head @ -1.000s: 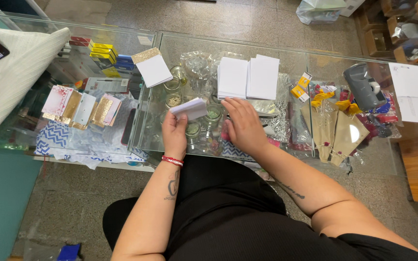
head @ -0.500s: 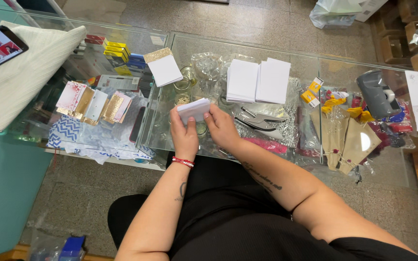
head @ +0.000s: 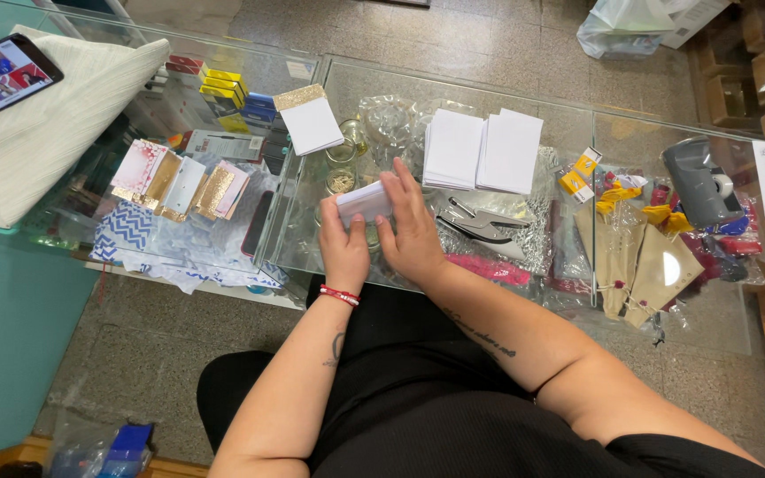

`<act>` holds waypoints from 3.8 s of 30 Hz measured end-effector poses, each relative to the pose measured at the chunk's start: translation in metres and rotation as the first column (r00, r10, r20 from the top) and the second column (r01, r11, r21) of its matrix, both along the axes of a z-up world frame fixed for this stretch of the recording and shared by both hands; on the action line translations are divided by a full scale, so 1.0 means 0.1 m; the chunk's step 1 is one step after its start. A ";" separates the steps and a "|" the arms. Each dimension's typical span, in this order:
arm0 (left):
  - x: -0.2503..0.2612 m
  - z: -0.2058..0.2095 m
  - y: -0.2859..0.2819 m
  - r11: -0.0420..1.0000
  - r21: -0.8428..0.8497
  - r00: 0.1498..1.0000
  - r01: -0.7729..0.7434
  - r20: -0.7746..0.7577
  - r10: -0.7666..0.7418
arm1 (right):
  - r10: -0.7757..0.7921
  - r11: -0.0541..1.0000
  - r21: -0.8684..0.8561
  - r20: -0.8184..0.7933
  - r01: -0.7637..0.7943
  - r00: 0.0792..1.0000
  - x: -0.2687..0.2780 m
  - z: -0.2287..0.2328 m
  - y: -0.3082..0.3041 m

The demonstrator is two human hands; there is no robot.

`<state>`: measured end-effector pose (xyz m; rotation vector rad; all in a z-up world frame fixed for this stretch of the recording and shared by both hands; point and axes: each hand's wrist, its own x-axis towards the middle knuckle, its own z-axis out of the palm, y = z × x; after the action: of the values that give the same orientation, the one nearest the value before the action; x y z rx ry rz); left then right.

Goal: The person repeatedly picks up small white cards, places a glitter strip on the edge, and uses a handheld stapler to secure the strip. They then place the finished card into a growing stack on the glass table. The process is repeated multiple times with consistent hand motions.

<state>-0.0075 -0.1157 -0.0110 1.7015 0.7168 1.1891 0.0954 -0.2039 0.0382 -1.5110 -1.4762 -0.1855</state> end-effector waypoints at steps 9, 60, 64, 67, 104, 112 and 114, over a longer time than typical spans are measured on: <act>-0.01 0.02 -0.01 0.999 -0.029 0.999 0.019 -0.026 -0.020 | 0.001 0.999 -0.042 -0.213 -0.010 0.977 -0.02 -0.06 0.00; -1.12 0.47 1.44 0.792 0.581 0.412 -0.190 -0.685 0.601 | -0.069 0.955 -0.287 -0.454 -0.072 0.888 0.14 -0.14 0.07; -1.14 0.51 1.42 0.773 0.608 0.421 -0.184 -0.662 0.621 | -0.068 0.955 -0.286 -0.455 -0.073 0.888 0.11 -0.12 0.07; -1.14 0.46 1.43 0.789 0.593 0.420 -0.161 -0.682 0.598 | -0.049 0.961 -0.262 -0.477 -0.088 0.878 0.09 -0.05 0.07; -0.38 0.69 0.62 0.759 -0.519 0.902 0.393 0.056 -0.428 | -0.048 0.957 -0.272 -0.499 -0.104 0.865 0.13 -0.09 0.07; -0.36 0.67 0.63 0.780 -0.490 0.889 0.390 -0.021 -0.458 | -0.086 0.954 -0.289 -0.523 -0.082 0.848 0.13 -0.10 0.07; -0.36 0.69 0.64 0.826 -0.435 0.884 0.358 -0.128 -0.450 | -0.092 0.951 -0.299 -0.522 -0.081 0.848 0.13 -0.09 0.07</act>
<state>-0.0436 -0.0517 0.0584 1.5454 0.6348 0.5085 0.1084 -0.1967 0.0290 -1.6429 -1.0757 0.4604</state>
